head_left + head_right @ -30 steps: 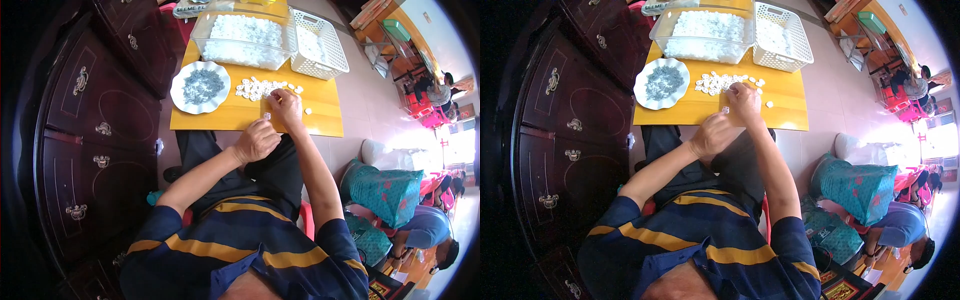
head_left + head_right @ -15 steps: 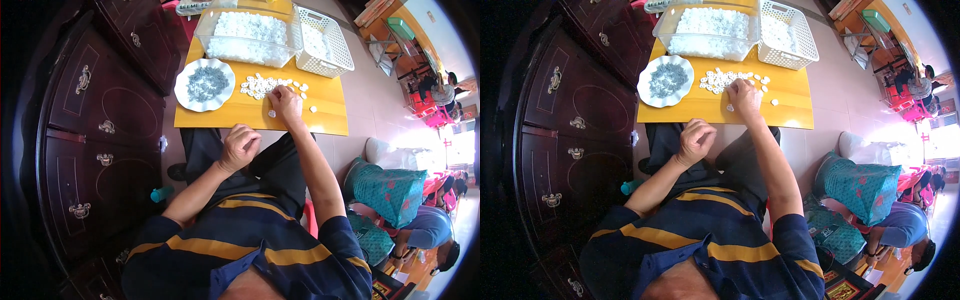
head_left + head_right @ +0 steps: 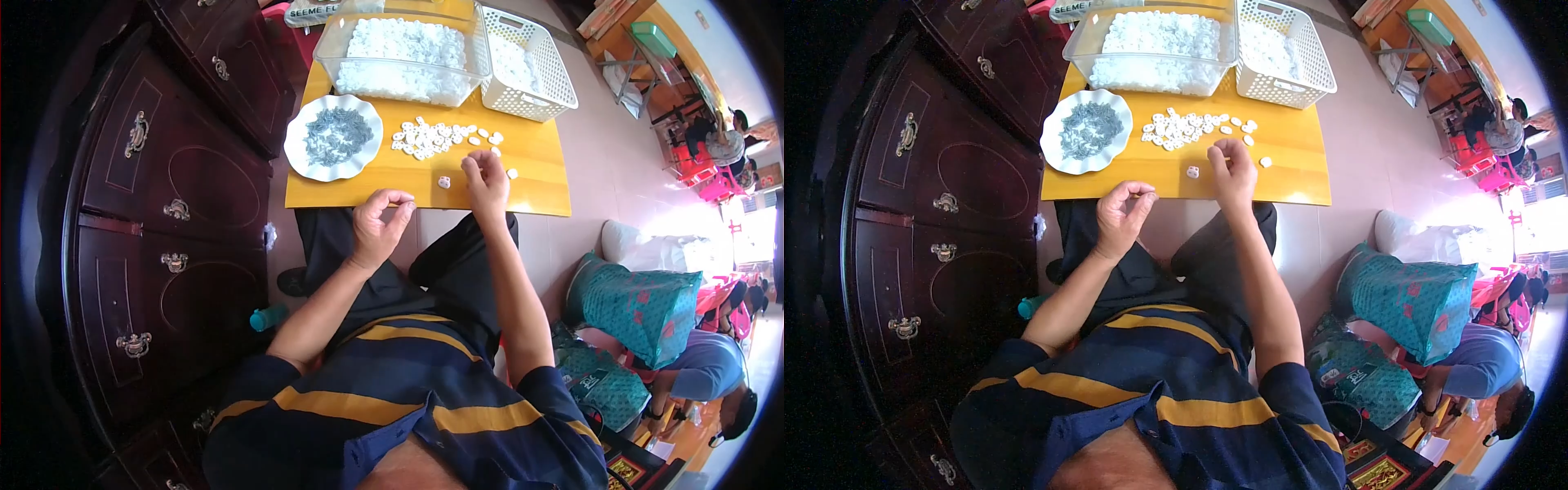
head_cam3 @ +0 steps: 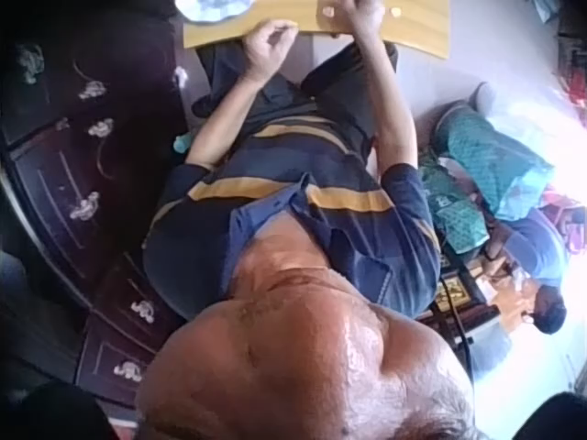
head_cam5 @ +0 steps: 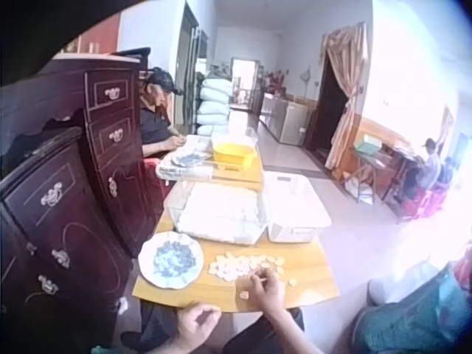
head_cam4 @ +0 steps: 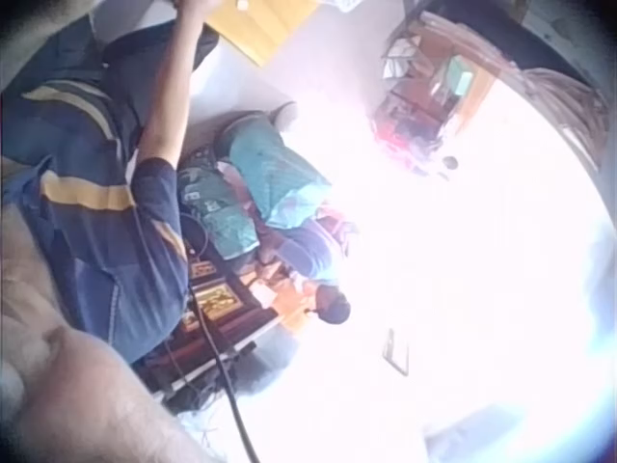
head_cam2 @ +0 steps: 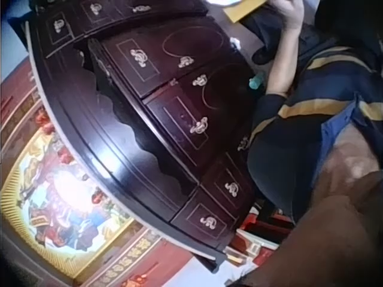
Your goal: The worker is inspecting and sorting small white plastic rings on a yellow table surface.
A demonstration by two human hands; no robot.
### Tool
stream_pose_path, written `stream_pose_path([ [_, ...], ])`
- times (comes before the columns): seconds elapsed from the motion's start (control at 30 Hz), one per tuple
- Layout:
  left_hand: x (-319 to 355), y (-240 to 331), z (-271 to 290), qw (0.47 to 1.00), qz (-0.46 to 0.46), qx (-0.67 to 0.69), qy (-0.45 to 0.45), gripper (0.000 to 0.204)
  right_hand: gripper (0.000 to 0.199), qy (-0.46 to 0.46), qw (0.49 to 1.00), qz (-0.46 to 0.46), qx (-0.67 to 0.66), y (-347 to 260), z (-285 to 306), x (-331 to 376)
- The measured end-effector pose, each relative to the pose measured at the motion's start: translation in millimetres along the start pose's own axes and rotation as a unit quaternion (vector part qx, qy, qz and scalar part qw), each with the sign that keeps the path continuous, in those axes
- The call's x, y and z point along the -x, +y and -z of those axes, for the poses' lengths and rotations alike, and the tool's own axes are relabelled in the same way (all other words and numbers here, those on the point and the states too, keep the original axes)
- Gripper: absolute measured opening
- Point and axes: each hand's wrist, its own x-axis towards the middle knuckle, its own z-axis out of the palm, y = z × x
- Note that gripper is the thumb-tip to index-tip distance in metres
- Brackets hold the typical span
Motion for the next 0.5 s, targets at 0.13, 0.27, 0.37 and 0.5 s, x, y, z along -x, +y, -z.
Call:
stream_pose_path([
  [0.13,0,4,-10,0.999,0.032,0.017,-0.025,0.009,0.011,-0.071,0.963,-0.158,-0.206,-26,17,59],
  [0.27,3,12,-28,0.995,-0.034,-0.026,-0.089,0.007,0.010,-0.078,0.960,-0.164,-0.213,-20,16,106],
  [0.37,9,15,-34,0.991,-0.037,-0.042,-0.120,0.008,0.011,-0.064,0.962,-0.165,-0.206,-12,17,124],
  [0.5,13,15,-42,0.985,-0.055,-0.074,-0.143,0.008,0.014,-0.062,0.951,-0.198,-0.230,-5,24,134],
])
